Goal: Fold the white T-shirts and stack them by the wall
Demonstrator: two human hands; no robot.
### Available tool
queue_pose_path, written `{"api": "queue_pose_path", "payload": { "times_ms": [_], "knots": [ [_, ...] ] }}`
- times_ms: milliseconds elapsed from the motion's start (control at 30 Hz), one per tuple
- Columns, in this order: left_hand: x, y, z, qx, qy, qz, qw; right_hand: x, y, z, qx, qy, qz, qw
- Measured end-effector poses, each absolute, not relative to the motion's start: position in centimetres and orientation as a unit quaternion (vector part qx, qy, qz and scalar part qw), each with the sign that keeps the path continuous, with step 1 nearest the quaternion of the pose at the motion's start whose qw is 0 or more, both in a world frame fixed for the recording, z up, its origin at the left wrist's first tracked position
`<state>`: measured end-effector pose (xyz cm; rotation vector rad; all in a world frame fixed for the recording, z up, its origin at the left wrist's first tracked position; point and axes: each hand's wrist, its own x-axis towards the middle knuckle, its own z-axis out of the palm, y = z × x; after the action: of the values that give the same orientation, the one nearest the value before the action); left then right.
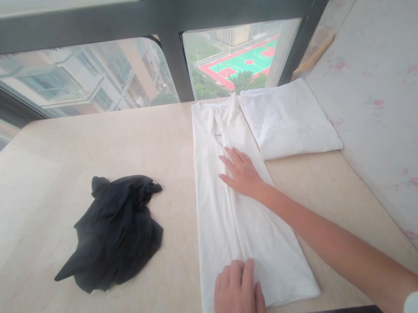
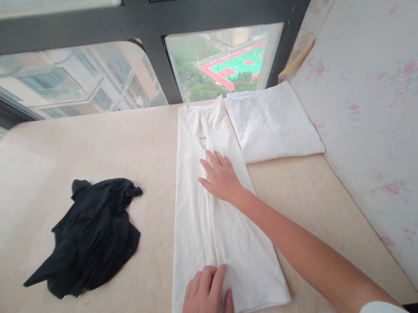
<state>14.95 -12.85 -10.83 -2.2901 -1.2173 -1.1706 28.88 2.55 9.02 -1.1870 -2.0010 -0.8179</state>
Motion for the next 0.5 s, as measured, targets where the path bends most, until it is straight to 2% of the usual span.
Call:
{"api": "queue_pose_path", "payload": {
  "times_ms": [300,500],
  "knots": [
    [14.2,-13.1,-11.4,-0.776,-0.450,-0.417,0.144,24.7,4.4,8.9,-0.482,-0.771,-0.291,0.299],
    [12.0,-12.9,-11.5,-0.778,-0.449,-0.407,0.167,22.8,4.3,8.3,-0.479,-0.764,-0.294,0.318]
  ]
}}
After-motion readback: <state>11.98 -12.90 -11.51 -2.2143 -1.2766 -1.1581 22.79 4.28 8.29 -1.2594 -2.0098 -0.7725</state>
